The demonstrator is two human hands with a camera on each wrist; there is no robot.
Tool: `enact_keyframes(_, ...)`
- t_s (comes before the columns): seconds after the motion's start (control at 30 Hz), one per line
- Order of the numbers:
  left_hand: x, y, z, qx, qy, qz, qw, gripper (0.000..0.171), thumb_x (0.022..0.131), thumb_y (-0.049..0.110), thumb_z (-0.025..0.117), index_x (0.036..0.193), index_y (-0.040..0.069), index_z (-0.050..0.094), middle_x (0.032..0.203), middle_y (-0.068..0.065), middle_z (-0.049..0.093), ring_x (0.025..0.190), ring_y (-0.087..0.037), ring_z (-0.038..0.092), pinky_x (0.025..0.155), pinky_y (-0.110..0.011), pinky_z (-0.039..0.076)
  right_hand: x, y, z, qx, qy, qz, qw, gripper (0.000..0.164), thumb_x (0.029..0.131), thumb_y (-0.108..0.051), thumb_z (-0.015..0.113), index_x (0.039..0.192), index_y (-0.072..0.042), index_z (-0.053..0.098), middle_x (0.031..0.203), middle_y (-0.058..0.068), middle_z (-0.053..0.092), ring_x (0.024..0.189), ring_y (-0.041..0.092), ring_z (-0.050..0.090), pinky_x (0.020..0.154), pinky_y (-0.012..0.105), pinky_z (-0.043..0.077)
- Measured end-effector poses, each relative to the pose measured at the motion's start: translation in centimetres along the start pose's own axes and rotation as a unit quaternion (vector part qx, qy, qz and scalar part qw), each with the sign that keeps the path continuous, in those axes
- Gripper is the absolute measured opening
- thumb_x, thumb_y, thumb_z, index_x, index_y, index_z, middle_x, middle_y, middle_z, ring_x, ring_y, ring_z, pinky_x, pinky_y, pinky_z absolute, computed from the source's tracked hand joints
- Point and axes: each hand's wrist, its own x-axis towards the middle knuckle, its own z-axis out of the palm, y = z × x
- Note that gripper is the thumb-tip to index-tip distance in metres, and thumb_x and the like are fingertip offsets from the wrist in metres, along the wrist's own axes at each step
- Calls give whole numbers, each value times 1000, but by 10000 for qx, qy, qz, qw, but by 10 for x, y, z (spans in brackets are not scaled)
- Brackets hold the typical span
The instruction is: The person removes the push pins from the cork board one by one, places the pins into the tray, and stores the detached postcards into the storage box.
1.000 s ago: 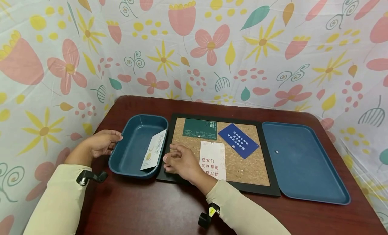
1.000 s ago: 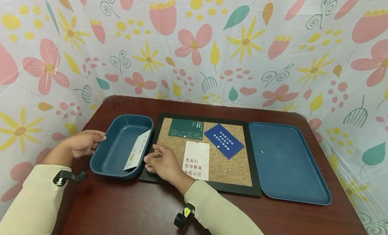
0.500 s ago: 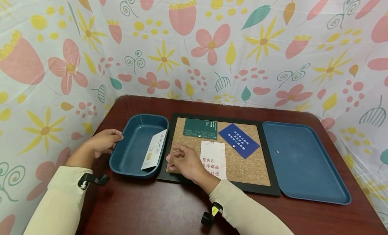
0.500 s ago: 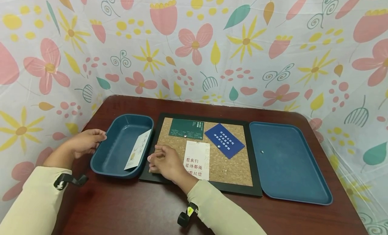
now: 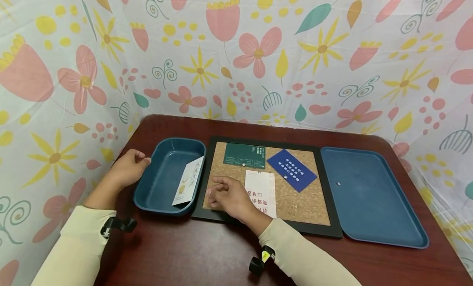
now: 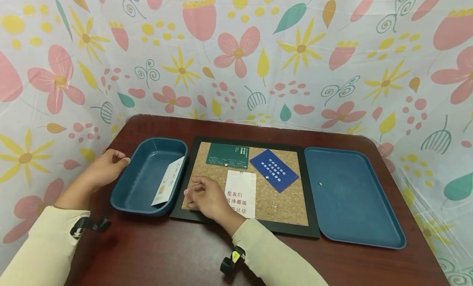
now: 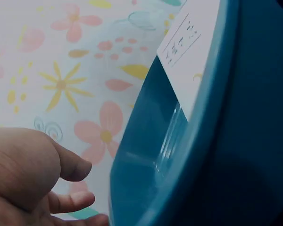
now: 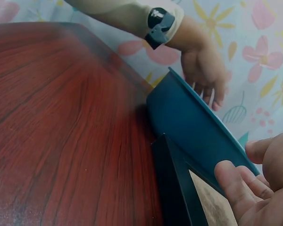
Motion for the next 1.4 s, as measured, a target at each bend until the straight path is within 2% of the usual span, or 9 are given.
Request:
enact_keyframes(0.13, -6, 15, 4, 446, 554, 319, 9970, 51, 109, 32, 49, 138, -10, 45, 126, -34, 54, 117, -52, 48, 91, -64, 44, 0, 0, -2, -42, 19, 12, 10000, 44, 95, 4, 67, 138, 9, 56, 103, 16, 72, 77, 24, 73, 68, 35, 62)
enact_keyframes(0.27, -13, 28, 11, 555, 890, 746, 9917, 44, 108, 27, 52, 136, -7, 50, 128, -32, 53, 127, -54, 38, 98, -68, 37, 0, 1, -4, -89, 29, -28, 10000, 43, 96, 2, 68, 137, 10, 56, 103, 17, 72, 79, 29, 74, 68, 37, 63)
enact_keyframes(0.43, -20, 43, 22, 585, 956, 1447, 9831, 40, 107, 25, 56, 135, -4, 53, 133, -28, 54, 134, -52, 35, 105, -69, 32, 0, 3, -11, -304, 64, -155, 9994, 42, 96, 0, 68, 136, 10, 56, 105, 20, 72, 81, 32, 75, 66, 38, 63)
enact_keyframes(0.63, -33, 63, 38, 527, 883, 2255, 9688, 36, 107, 24, 58, 133, -2, 56, 136, -23, 55, 137, -45, 36, 111, -65, 27, 0, 5, -24, -947, 133, -457, 9944, 40, 97, -3, 69, 134, 10, 59, 105, 20, 73, 73, 21, 71, 59, 31, 59)
enact_keyframes(0.73, -40, 71, 48, 534, 934, 2691, 9571, 33, 105, 22, 61, 130, 0, 58, 133, -20, 57, 135, -42, 40, 112, -63, 28, 0, 6, -31, -1312, 205, -566, 9895, 38, 97, -6, 70, 133, 7, 62, 103, 15, 74, 73, 17, 69, 58, 30, 59)
enact_keyframes(0.9, -51, 83, 65, 665, 1183, 3576, 9240, 28, 101, 18, 68, 123, 2, 61, 130, -16, 60, 129, -38, 47, 109, -57, 34, 0, 6, -45, -1979, 383, -672, 9772, 36, 98, -10, 71, 132, 1, 65, 99, 6, 74, 78, 15, 67, 62, 28, 56)
enact_keyframes(1.0, -58, 90, 77, 826, 1159, 3920, 9089, 27, 100, 20, 69, 122, 5, 62, 132, -13, 59, 131, -34, 47, 110, -55, 34, -1, 6, -54, -2346, 480, -659, 9687, 35, 98, -13, 71, 131, -2, 67, 98, 1, 74, 81, 14, 65, 63, 30, 53)
enact_keyframes(1.17, -70, 101, 93, 1024, 859, 4182, 8985, 28, 101, 25, 67, 124, 8, 63, 135, -7, 57, 138, -29, 43, 114, -53, 32, -1, 7, -67, -2729, 608, -634, 9580, 34, 97, -15, 74, 128, -3, 69, 97, 0, 74, 83, 14, 66, 69, 33, 55)
enact_keyframes(1.4, -74, 108, 114, 1203, 704, 4562, 8789, 26, 102, 28, 63, 121, 10, 64, 131, -6, 59, 131, -24, 49, 113, -46, 36, 1, 5, -86, -3098, 730, -636, 9459, 39, 96, -18, 76, 131, -4, 68, 98, 1, 74, 85, 16, 67, 70, 34, 56)
